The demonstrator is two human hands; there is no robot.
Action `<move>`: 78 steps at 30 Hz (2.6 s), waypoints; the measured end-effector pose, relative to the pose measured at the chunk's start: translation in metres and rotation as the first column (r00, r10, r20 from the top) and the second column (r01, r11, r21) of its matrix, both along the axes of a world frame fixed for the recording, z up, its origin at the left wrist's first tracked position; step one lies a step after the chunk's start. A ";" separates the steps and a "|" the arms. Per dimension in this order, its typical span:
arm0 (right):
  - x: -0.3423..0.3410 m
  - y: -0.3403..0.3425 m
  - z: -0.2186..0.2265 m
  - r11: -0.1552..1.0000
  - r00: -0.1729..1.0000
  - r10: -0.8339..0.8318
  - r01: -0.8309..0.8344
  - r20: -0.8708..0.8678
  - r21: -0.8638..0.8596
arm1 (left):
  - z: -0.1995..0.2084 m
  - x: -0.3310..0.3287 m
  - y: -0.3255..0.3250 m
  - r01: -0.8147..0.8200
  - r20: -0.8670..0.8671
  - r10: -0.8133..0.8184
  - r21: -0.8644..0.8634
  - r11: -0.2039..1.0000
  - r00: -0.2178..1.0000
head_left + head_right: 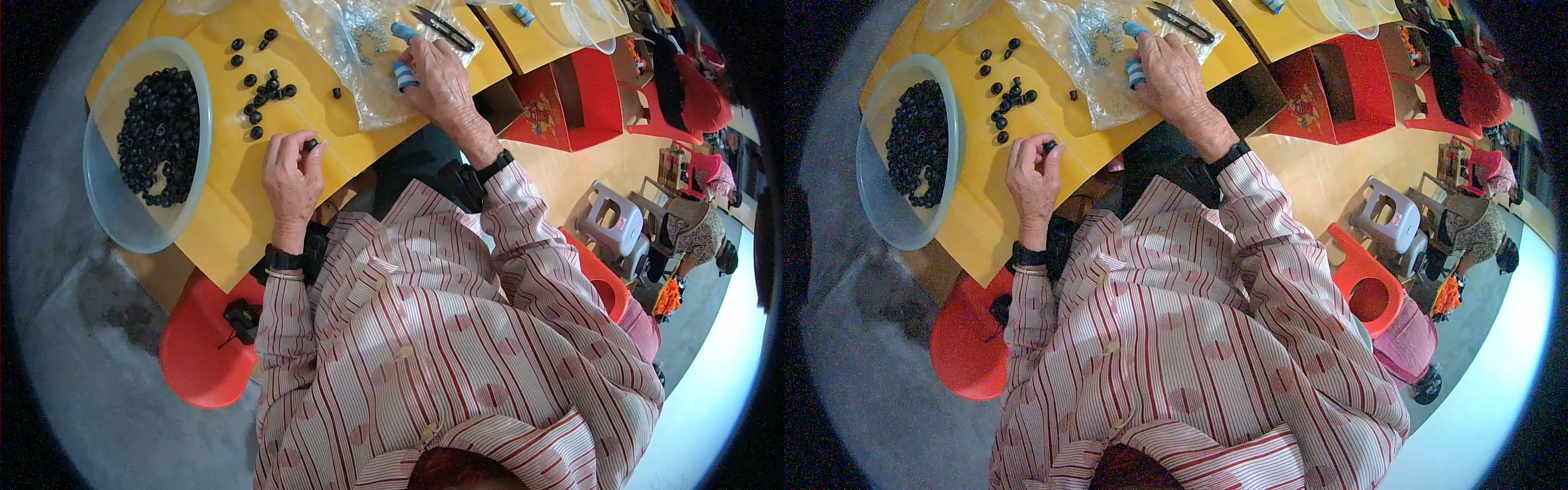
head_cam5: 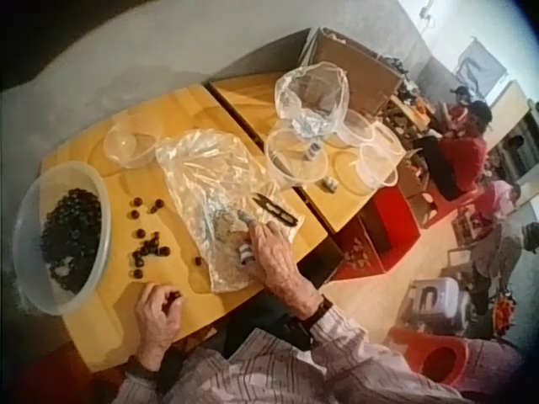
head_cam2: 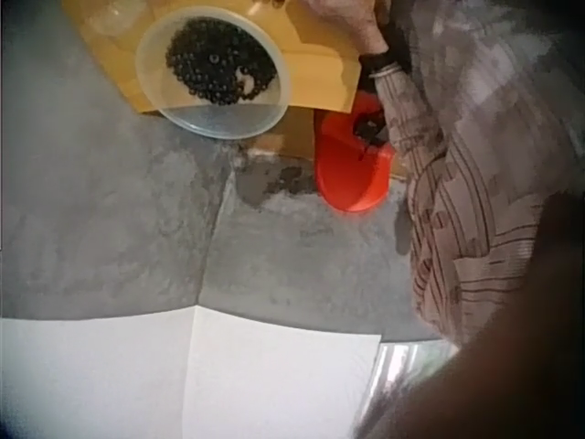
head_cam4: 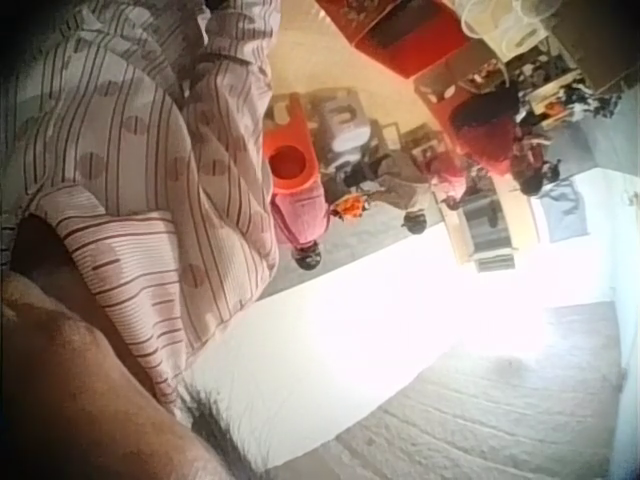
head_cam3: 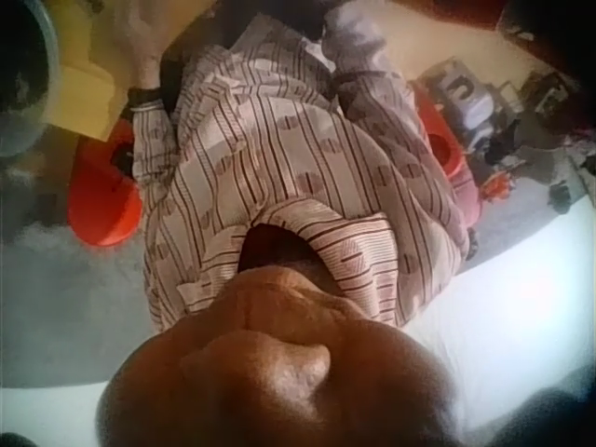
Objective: The person assembles small components by picking up black grommets and metal pins from the table and fitting the pins into the grommets by hand.
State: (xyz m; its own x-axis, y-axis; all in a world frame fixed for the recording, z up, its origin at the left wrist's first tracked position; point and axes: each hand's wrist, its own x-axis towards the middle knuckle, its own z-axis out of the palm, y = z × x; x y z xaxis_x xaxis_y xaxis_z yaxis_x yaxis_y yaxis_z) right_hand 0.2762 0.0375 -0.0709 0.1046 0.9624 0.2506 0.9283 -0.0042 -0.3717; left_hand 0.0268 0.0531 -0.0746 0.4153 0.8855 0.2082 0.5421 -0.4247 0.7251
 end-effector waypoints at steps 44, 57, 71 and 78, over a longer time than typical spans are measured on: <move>0.025 -0.018 0.002 1.000 0.980 -0.004 0.001 -0.198 -0.016 | 0.003 0.001 0.001 0.003 -0.021 -0.003 -0.028 1.000 1.000; 0.024 -0.006 0.001 0.990 0.996 0.055 -0.044 -0.073 0.134 | 0.001 0.001 0.000 0.001 -0.009 -0.002 -0.020 1.000 1.000; 0.018 0.005 -0.007 0.984 0.972 0.081 -0.113 0.220 0.136 | -0.002 -0.002 -0.003 -0.032 0.158 0.051 -0.118 0.993 0.986; 0.015 -0.005 0.002 0.997 0.999 0.029 -0.026 -0.045 0.066 | 0.013 -0.010 -0.013 0.066 0.513 0.230 -0.495 0.867 0.827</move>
